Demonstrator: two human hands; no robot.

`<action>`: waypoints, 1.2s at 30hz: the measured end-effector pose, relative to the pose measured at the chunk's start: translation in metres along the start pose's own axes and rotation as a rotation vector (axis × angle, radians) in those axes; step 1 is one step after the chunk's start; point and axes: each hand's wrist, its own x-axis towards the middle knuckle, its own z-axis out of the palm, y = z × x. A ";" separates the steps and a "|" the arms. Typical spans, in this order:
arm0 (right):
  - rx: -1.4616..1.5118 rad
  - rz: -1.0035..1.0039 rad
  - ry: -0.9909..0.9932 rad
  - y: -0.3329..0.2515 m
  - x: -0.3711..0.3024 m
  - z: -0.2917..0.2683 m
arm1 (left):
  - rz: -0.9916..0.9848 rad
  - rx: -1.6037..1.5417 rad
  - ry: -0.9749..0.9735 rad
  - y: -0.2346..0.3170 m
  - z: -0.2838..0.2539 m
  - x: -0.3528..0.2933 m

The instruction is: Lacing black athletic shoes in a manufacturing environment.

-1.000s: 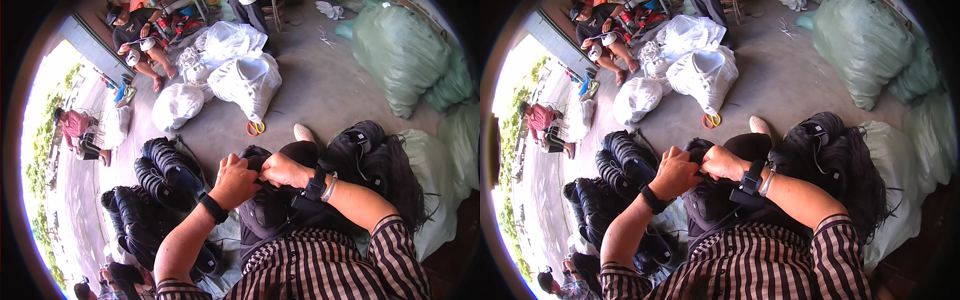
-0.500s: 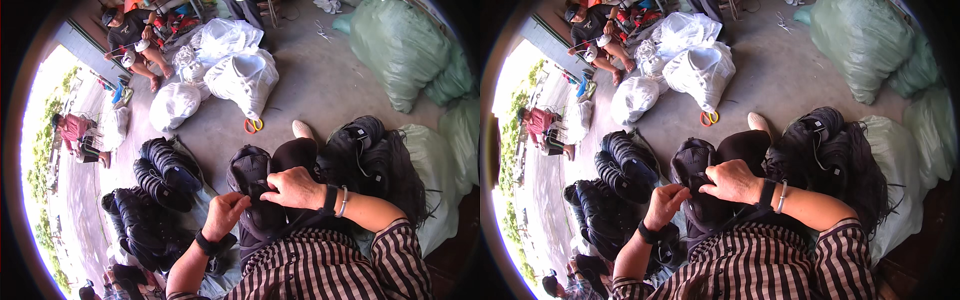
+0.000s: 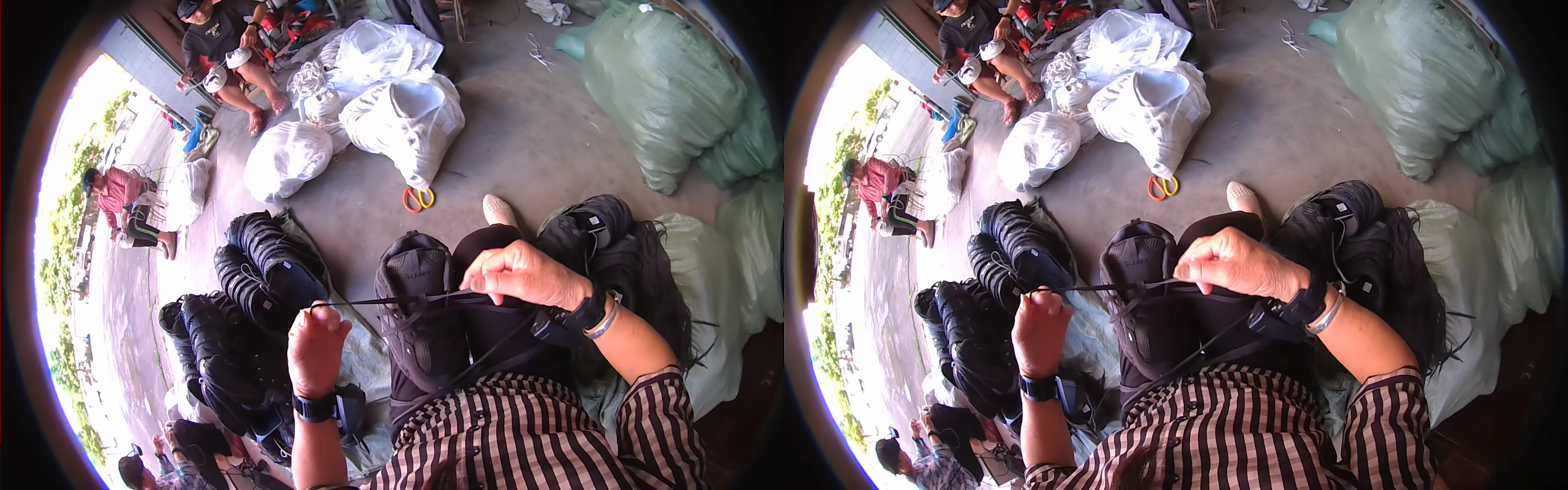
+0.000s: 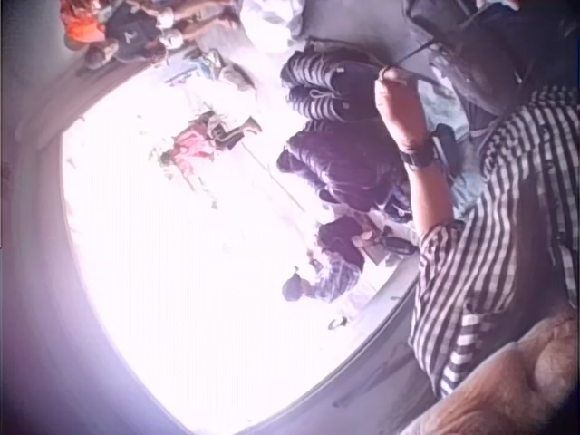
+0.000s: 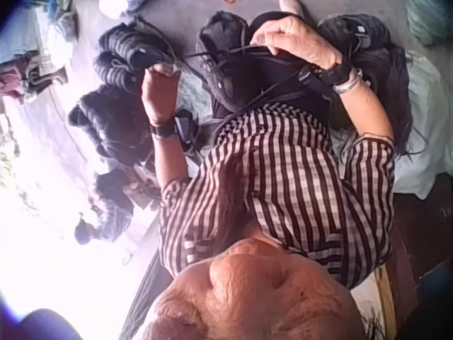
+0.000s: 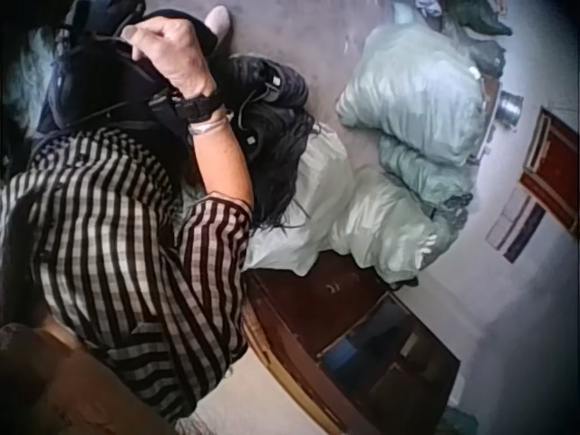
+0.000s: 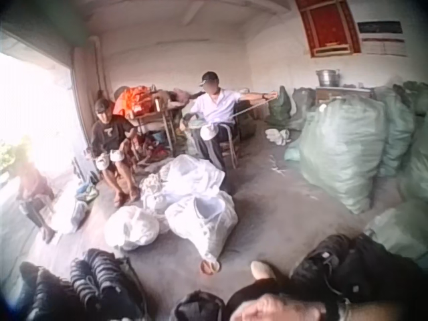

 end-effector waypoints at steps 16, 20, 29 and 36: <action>0.985 -0.011 0.763 0.096 -0.078 -0.148 | 0.220 -0.360 0.538 0.060 -0.225 0.006; 1.088 -0.048 1.028 0.140 -0.191 -0.230 | 0.314 -0.314 1.063 0.097 -0.252 -0.026; 0.128 0.016 0.600 0.039 -0.046 -0.060 | 0.358 1.405 -0.099 -0.025 0.026 -0.002; -1.018 -0.548 0.091 0.021 0.001 0.034 | 0.546 1.770 -0.228 -0.041 0.058 0.019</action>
